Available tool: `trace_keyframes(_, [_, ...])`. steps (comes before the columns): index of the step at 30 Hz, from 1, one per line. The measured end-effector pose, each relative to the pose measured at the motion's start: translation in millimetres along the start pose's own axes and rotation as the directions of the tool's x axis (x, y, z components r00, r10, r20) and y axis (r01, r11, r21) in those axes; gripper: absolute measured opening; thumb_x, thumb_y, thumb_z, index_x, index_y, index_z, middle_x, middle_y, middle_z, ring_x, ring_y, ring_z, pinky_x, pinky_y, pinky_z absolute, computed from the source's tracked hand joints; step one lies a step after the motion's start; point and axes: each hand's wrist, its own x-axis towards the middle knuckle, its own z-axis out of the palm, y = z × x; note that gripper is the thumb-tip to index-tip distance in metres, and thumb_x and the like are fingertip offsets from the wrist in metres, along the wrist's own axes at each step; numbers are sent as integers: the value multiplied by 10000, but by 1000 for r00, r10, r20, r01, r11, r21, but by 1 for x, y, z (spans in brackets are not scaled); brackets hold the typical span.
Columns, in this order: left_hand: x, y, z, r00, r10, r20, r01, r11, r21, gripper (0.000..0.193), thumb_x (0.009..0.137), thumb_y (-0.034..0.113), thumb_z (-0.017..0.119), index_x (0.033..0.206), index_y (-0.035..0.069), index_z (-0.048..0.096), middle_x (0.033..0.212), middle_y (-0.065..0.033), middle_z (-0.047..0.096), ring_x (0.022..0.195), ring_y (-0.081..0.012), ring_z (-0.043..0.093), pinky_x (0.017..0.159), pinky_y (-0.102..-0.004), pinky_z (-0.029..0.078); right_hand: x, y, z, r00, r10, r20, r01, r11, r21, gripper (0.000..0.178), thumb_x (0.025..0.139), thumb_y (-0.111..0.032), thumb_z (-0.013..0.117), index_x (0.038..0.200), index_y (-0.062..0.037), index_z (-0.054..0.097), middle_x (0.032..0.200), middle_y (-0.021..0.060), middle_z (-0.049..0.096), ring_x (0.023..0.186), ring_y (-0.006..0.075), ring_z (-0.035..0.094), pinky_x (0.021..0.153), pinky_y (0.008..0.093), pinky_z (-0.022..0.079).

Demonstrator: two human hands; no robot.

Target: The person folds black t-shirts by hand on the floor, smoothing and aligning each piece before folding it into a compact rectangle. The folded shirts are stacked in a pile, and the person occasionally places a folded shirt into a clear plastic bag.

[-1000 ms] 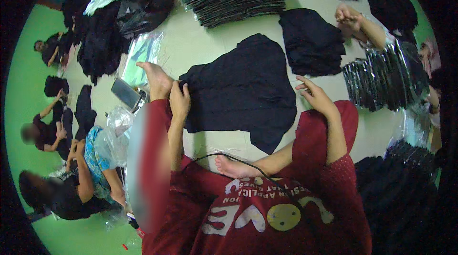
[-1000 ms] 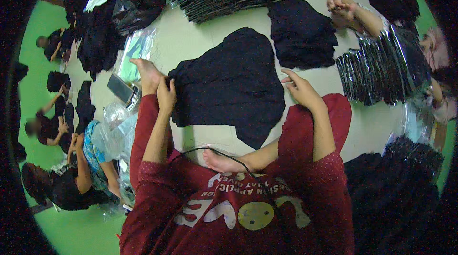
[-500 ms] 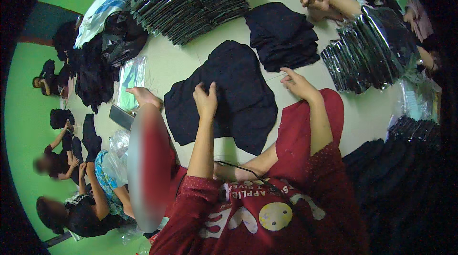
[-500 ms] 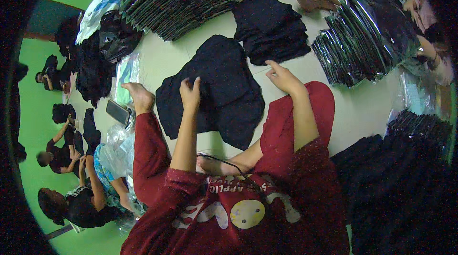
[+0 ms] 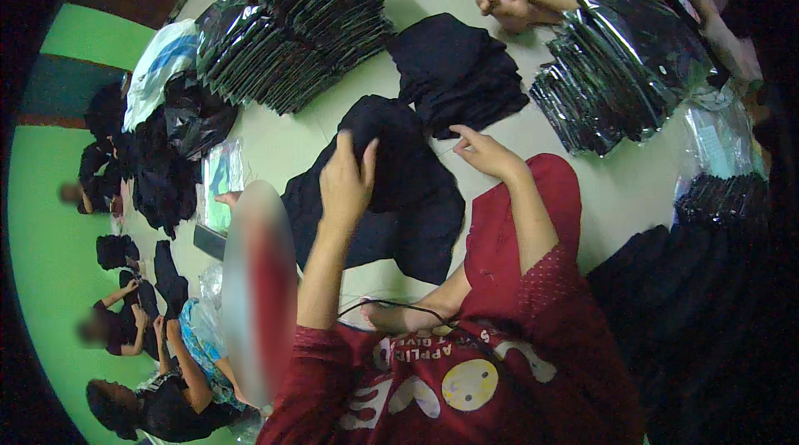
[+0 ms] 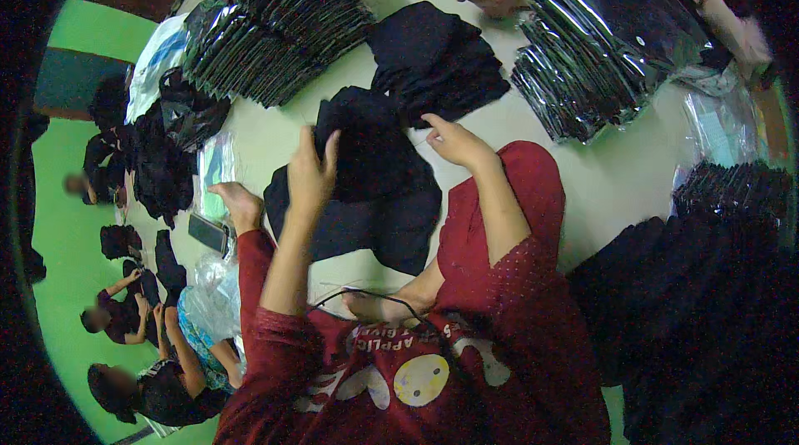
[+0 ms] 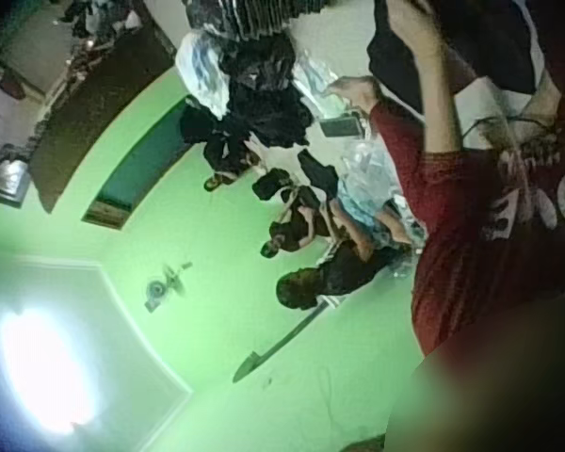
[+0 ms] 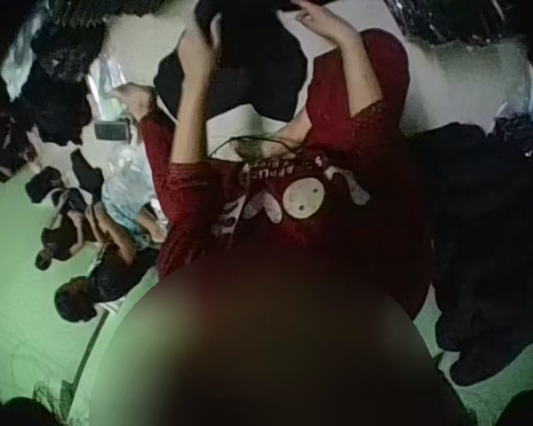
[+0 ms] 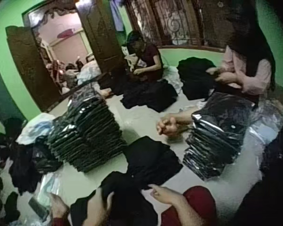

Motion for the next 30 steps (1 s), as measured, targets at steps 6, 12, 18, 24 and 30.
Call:
trace_keyframes(6, [113,70,-76,913,397,92,-369,901,-230,364,871,350,624,931,6,522,746,-188,593,632,-294,563,607,-371,453,-2,-4,-5,995,72,-62,-77,994,-81,521,858,-143,527,1356,-62,400,1105,217,615,987,358,604,857,395,472])
trace_keyframes(12, [234,55,-42,912,339,230,-279,925,-257,555,852,473,609,1118,-10,551,983,-169,633,895,-230,610,805,-337,471,-5,-6,-1,999,18,-46,-19,1000,-18,461,874,-145,562,1310,-68,435,1020,170,641,955,341,608,850,379,469])
trace_keyframes(18, [241,65,102,939,188,289,-132,971,-201,745,835,652,471,1295,66,475,1243,-256,523,1174,-374,502,1006,-496,352,-6,-17,3,996,-47,-76,51,998,49,428,850,-123,505,1260,-22,441,928,241,629,890,398,606,788,457,470])
trace_keyframes(24, [111,92,200,941,328,89,-339,921,191,685,822,664,447,1381,270,407,1491,-152,238,1367,-358,222,962,-730,170,-3,-19,1,992,60,115,-30,970,-241,272,819,-91,496,1063,2,572,964,265,614,930,418,586,827,469,455])
trace_keyframes(30, [97,99,191,934,325,149,-351,914,206,719,836,660,429,1417,244,349,1503,-166,194,1377,-376,183,951,-743,171,-9,-13,5,991,-3,131,15,996,-89,186,806,-86,503,910,32,603,966,266,609,959,414,577,846,475,444])
